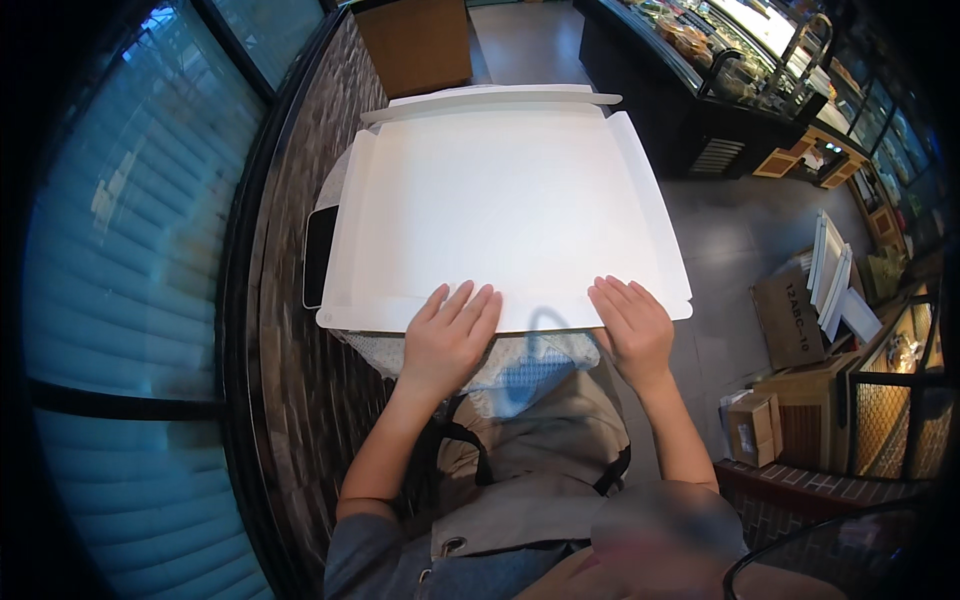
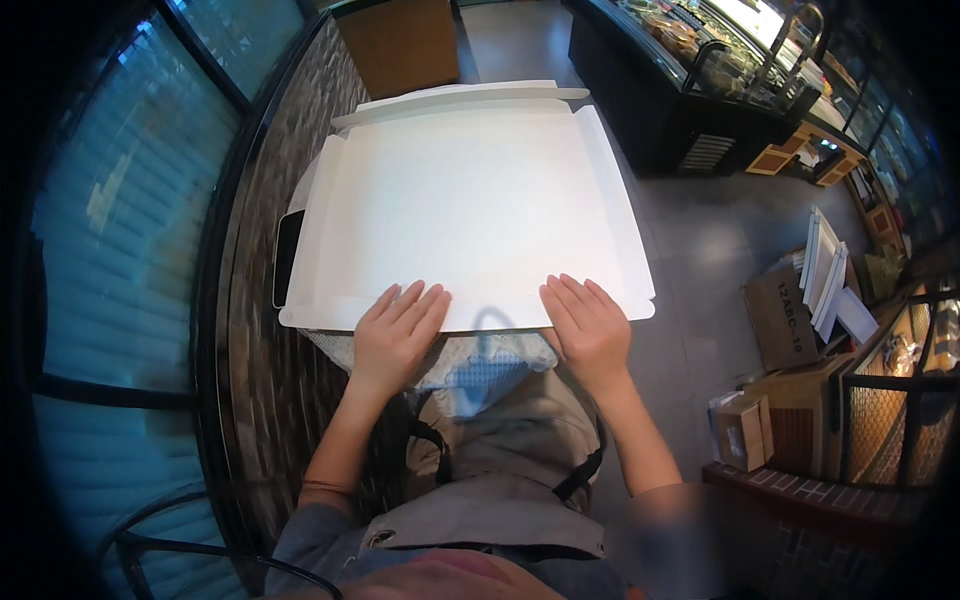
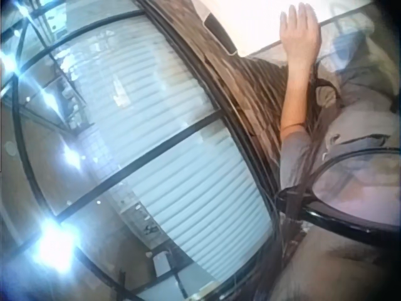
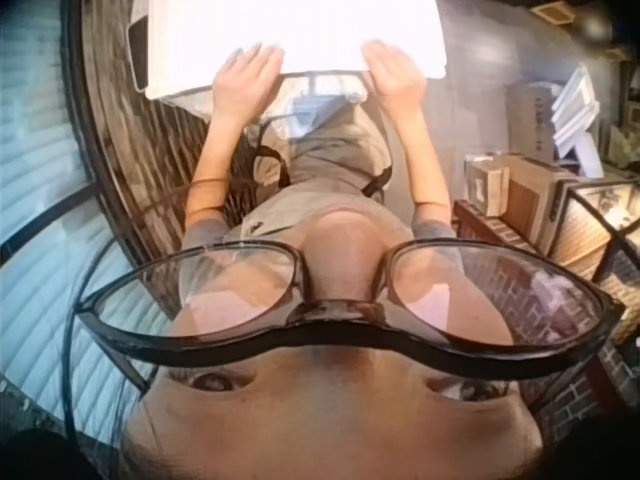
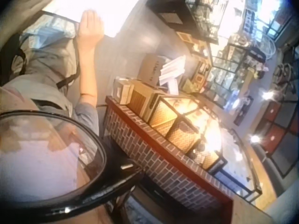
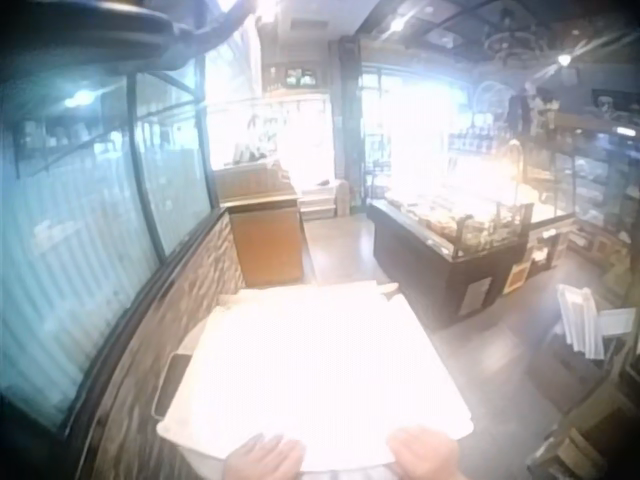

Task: The person assembles white cardboard boxes by folding and interlocking the flaps. They then remove plastic wrapping from a stack of flat white boards and place them on a nearby surface.

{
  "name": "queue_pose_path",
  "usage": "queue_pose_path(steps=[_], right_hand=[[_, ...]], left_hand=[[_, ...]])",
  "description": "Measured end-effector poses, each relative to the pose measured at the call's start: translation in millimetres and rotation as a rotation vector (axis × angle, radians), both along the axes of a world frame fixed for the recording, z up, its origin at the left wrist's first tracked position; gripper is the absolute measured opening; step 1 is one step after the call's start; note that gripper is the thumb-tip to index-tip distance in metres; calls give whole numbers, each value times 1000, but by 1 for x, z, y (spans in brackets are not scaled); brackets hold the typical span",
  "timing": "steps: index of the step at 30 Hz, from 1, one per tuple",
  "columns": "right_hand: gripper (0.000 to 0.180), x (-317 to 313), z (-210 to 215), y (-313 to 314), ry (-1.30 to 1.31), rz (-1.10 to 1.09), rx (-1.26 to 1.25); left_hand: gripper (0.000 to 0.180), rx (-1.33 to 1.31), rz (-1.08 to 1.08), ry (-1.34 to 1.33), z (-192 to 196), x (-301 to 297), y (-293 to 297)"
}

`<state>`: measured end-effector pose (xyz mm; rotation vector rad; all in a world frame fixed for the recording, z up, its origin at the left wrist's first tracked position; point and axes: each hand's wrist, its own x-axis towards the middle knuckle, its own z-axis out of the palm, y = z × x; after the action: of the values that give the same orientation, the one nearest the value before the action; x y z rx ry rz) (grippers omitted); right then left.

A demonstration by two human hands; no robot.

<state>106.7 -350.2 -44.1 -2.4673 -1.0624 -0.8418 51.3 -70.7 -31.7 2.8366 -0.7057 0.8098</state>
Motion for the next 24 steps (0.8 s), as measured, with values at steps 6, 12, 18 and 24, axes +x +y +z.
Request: queue_pose_path(steps=[6, 12, 18, 24], right_hand=[[51, -3, 23, 13, 417, 135, -80], [48, 8, 28, 5, 443, 149, -55], [29, -4, 16, 10, 203, 140, 70], [24, -4, -6, 13, 131, 145, 148]], left_hand=[[38, -147, -132, 133, 9, -1, -36], [36, -229, -76, 110, -5, 3, -54], [28, -238, -85, 73, -9, 5, -53], [27, -372, -101, 182, -21, 4, -48]])
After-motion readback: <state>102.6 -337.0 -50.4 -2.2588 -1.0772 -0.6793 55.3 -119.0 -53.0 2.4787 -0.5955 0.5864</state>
